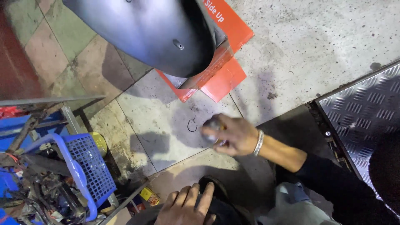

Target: Shaking a spray paint can and applying a coat of paint to a motorcycle body panel.

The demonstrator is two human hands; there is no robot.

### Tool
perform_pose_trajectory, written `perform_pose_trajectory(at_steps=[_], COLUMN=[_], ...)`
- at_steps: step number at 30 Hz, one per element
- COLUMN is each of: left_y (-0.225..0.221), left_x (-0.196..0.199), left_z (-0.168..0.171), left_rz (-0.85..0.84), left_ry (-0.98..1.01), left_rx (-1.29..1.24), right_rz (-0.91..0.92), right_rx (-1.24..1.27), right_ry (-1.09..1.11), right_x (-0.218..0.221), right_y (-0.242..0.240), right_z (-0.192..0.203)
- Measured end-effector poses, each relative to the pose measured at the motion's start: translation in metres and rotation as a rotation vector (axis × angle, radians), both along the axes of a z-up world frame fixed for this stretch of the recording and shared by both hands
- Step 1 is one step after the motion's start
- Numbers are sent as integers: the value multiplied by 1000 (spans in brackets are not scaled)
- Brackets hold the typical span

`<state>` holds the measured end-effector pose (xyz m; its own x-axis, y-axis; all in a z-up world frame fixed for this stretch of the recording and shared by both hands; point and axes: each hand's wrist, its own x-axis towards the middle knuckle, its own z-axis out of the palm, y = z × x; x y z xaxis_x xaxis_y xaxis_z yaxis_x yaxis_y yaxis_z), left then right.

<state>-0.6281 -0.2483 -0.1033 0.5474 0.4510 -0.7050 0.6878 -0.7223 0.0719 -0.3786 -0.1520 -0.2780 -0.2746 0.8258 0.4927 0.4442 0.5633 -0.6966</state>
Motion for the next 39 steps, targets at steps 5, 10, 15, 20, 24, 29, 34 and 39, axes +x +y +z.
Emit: perform_pose_trajectory(at_steps=[5, 10, 15, 20, 24, 29, 34, 39], left_y=[-2, 6, 15, 6, 7, 12, -1, 6], left_x=[5, 6, 11, -3, 1, 7, 6, 6], left_z=[10, 10, 14, 7, 6, 4, 8, 6], left_rz=[111, 55, 51, -9, 26, -105, 43, -19], left_ry=[-64, -33, -47, -132, -116, -377, -240, -311], left_rx=[-18, -6, -62, 20, -64, 258, 146, 134], right_rz=[-365, -481, 27, -582, -595, 16, -474, -510], right_rx=[-146, -24, 96, 106, 109, 20, -65, 46], right_ry=[278, 272, -65, 173, 227, -65, 262, 162], right_x=[37, 47, -7, 50, 45, -16, 41, 12], right_y=[29, 40, 16, 53, 49, 20, 55, 47], right_z=[29, 49, 9, 23, 36, 16, 53, 48])
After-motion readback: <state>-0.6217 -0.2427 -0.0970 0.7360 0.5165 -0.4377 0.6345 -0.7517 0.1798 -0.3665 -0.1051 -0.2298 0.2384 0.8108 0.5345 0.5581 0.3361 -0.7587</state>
